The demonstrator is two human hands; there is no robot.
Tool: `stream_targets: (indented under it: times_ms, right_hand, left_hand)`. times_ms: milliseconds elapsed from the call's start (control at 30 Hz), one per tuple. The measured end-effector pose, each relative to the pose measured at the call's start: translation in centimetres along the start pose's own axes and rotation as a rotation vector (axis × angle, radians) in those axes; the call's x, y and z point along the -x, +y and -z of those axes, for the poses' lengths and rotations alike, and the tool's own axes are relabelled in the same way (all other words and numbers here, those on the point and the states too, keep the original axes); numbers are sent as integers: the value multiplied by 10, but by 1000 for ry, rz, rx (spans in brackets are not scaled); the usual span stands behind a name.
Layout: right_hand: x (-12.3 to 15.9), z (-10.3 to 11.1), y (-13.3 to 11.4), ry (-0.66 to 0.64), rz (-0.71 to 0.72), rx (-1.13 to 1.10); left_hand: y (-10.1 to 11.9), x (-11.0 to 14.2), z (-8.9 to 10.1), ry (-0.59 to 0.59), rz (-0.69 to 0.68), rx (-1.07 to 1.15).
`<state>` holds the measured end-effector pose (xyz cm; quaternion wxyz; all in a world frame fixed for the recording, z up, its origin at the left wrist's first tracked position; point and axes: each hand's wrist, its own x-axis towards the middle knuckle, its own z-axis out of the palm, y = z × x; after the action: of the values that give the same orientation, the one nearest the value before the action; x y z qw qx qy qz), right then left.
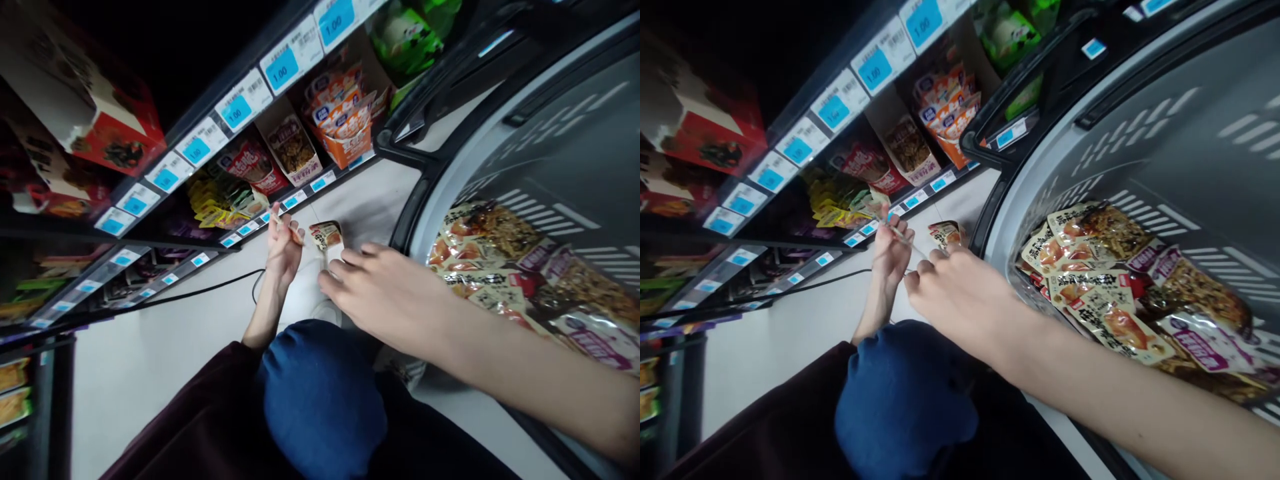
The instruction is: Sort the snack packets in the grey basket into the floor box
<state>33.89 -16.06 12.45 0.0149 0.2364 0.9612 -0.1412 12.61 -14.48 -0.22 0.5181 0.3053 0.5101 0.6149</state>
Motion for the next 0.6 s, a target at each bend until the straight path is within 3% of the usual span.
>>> stream_targets:
  times_ms: [167,367,600]
  right_hand:
    - [13,-6,4,152,56,49]
    - [22,-11,9,178,85,51]
    - [23,-12,7,175,74,64]
  left_hand:
    - [-29,-9,26,-3,-28,-85]
    - [-78,-11,62,-54,115,-230]
    - [-135,-18,66,-53,147,-286]
